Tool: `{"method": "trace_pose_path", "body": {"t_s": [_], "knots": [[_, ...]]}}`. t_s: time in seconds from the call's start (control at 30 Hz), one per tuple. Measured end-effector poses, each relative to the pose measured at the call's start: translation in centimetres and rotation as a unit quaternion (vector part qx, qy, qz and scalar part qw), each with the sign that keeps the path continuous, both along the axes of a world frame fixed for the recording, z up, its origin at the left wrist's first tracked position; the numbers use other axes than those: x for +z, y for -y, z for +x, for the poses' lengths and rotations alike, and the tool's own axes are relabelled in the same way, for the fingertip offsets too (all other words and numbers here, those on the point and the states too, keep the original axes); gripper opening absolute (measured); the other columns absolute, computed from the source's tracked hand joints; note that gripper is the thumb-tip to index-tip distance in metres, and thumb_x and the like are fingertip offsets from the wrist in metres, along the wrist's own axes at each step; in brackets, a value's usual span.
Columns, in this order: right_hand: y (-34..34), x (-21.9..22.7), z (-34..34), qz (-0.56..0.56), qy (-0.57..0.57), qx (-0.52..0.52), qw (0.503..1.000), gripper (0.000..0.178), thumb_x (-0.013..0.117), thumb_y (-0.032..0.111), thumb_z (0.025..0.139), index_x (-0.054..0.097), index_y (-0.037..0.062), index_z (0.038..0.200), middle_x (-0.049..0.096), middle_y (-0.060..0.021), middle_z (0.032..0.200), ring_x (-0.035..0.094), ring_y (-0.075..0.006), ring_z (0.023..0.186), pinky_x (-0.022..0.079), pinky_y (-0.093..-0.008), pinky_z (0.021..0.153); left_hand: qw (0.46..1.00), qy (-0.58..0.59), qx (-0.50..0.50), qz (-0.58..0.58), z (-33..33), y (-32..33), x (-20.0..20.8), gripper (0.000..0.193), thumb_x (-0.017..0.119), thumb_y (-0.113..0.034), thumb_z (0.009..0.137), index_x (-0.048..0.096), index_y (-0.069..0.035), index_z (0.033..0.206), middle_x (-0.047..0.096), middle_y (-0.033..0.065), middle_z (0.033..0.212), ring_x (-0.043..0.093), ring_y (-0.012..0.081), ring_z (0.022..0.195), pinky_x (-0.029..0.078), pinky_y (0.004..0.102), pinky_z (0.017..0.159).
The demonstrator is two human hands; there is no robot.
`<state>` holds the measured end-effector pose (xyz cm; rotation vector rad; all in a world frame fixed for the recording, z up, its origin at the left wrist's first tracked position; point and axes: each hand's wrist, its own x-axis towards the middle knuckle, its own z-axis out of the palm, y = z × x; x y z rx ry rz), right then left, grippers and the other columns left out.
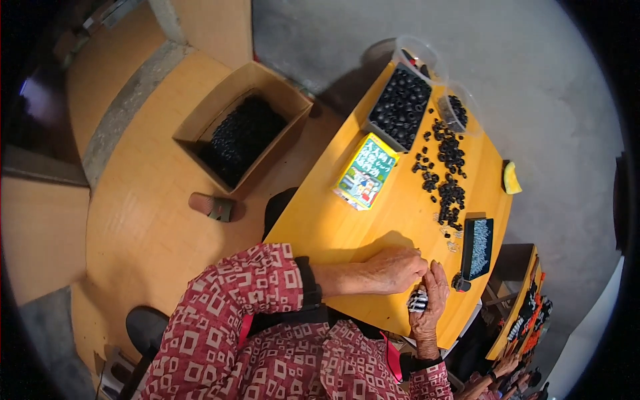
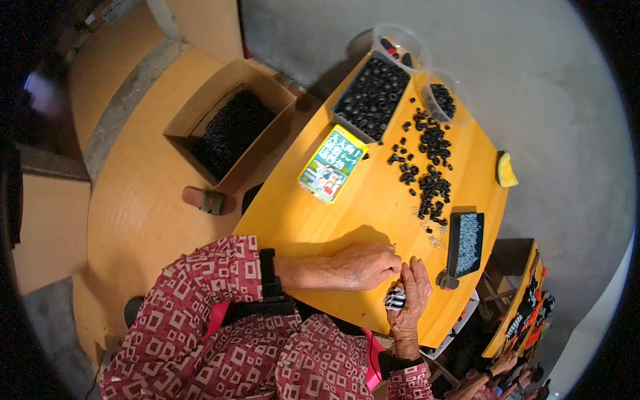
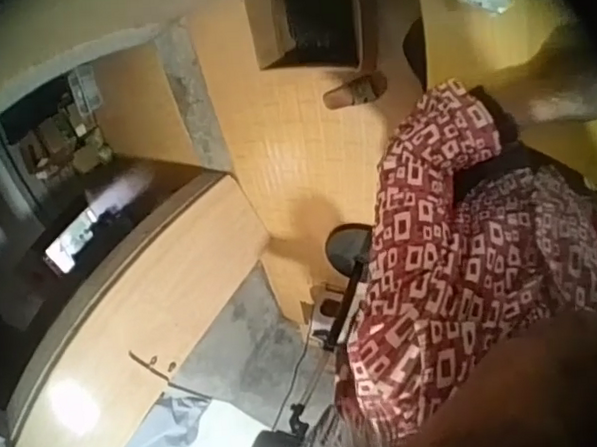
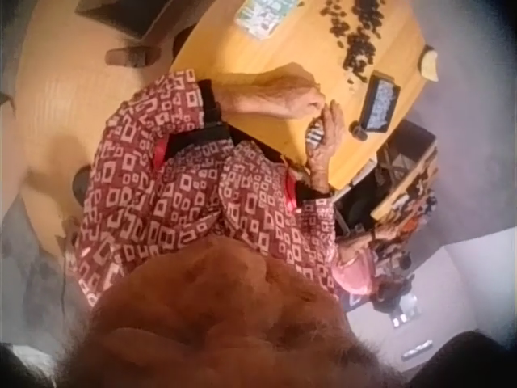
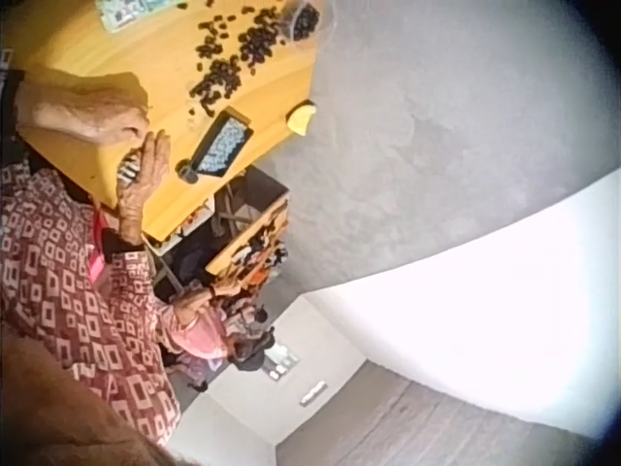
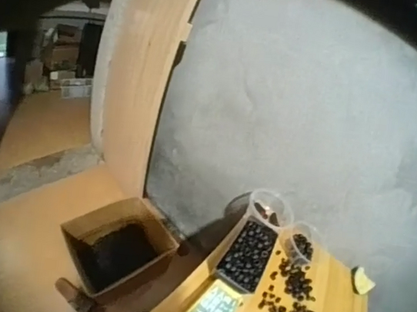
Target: The person attaches black plastic pieces to a striped beaded craft piece by hand.
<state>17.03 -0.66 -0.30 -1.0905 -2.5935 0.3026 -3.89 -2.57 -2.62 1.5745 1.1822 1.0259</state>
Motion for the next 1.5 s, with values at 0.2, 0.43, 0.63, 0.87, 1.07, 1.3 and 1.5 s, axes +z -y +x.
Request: {"method": "trace_pose_path", "body": {"t_s": [0.2, 0.43, 0.63, 0.87, 1.07, 1.3, 1.5], "knots": [[0.2, 0.4, -0.6, 0.011, -0.011, 0.002, 1.000, 0.044, 0.060, -0.001, 0.084, 0.061, 0.0046, 0.127, 0.055, -0.0192, 0.137, 0.051, -0.0377, 0.127, 0.038, -0.0438, 0.105, 0.999, 0.019, 0.005, 0.038, 0.1, 0.1, -0.5, 0.010, 0.060, -0.012, 0.086, 0.065, -0.004, 0.088, 0.062, 0.0175, 0.088, 0.061, 0.0389, 0.087, 0.047, 0.0492, 0.075], [0.5, 0.3, -0.3, 0.008, -0.004, -0.010, 1.000, 0.042, 0.057, -0.001, 0.086, 0.061, 0.0053, 0.127, 0.054, -0.0196, 0.138, 0.049, -0.0366, 0.130, 0.036, -0.0439, 0.107, 0.997, 0.050, 0.025, 0.045, 0.3, 0.1, -0.2, 0.008, 0.063, -0.009, 0.080, 0.064, -0.001, 0.077, 0.065, 0.0211, 0.085, 0.062, 0.0405, 0.086, 0.048, 0.0495, 0.074], [0.6, 0.6, -0.8, -0.007, -0.006, -0.017, 1.000, 0.041, 0.056, 0.000, 0.087, 0.060, 0.0053, 0.128, 0.054, -0.0190, 0.139, 0.049, -0.0363, 0.130, 0.035, -0.0446, 0.107, 0.998, 0.018, 0.010, 0.051, 0.6, -0.2, -0.9, 0.014, 0.064, -0.013, 0.083, 0.063, -0.002, 0.076, 0.061, 0.0198, 0.080, 0.061, 0.0396, 0.081, 0.047, 0.0501, 0.071], [0.5, 0.8, -0.5, 0.000, 0.002, -0.020, 1.000, 0.042, 0.056, 0.000, 0.087, 0.060, 0.0054, 0.129, 0.055, -0.0188, 0.138, 0.049, -0.0368, 0.130, 0.035, -0.0447, 0.108, 0.996, 0.042, 0.031, 0.068, 0.6, -0.2, -0.6, 0.009, 0.063, -0.008, 0.078, 0.063, -0.001, 0.072, 0.064, 0.0207, 0.075, 0.063, 0.0401, 0.079, 0.048, 0.0505, 0.069], [-0.1, 0.1, -0.5, 0.027, 0.000, 0.000, 1.000, 0.040, 0.059, -0.002, 0.085, 0.062, 0.0042, 0.125, 0.057, -0.0193, 0.134, 0.053, -0.0379, 0.125, 0.039, -0.0452, 0.103, 0.996, 0.046, 0.018, 0.076, 0.2, -0.3, -1.0, 0.008, 0.063, -0.012, 0.080, 0.066, -0.004, 0.078, 0.065, 0.0189, 0.081, 0.062, 0.0393, 0.082, 0.047, 0.0499, 0.073], [-0.1, 0.1, -0.5, 0.048, -0.022, -0.011, 0.999, 0.039, 0.064, 0.000, 0.082, 0.064, 0.0036, 0.121, 0.060, -0.0182, 0.130, 0.055, -0.0371, 0.124, 0.042, -0.0448, 0.100, 0.998, 0.011, 0.003, 0.058, -0.8, -0.2, 0.2, 0.012, 0.061, -0.013, 0.084, 0.070, -0.005, 0.088, 0.068, 0.0169, 0.089, 0.063, 0.0369, 0.090, 0.050, 0.0470, 0.080], [0.3, 0.3, -0.4, 0.027, -0.027, -0.009, 0.999, 0.038, 0.062, 0.002, 0.085, 0.063, 0.0038, 0.123, 0.058, -0.0174, 0.134, 0.052, -0.0360, 0.126, 0.039, -0.0435, 0.104, 0.997, -0.004, -0.003, 0.076, -0.9, -0.2, 0.1, 0.012, 0.062, -0.010, 0.085, 0.069, -0.001, 0.091, 0.067, 0.0161, 0.089, 0.064, 0.0346, 0.088, 0.050, 0.0426, 0.078]]}}
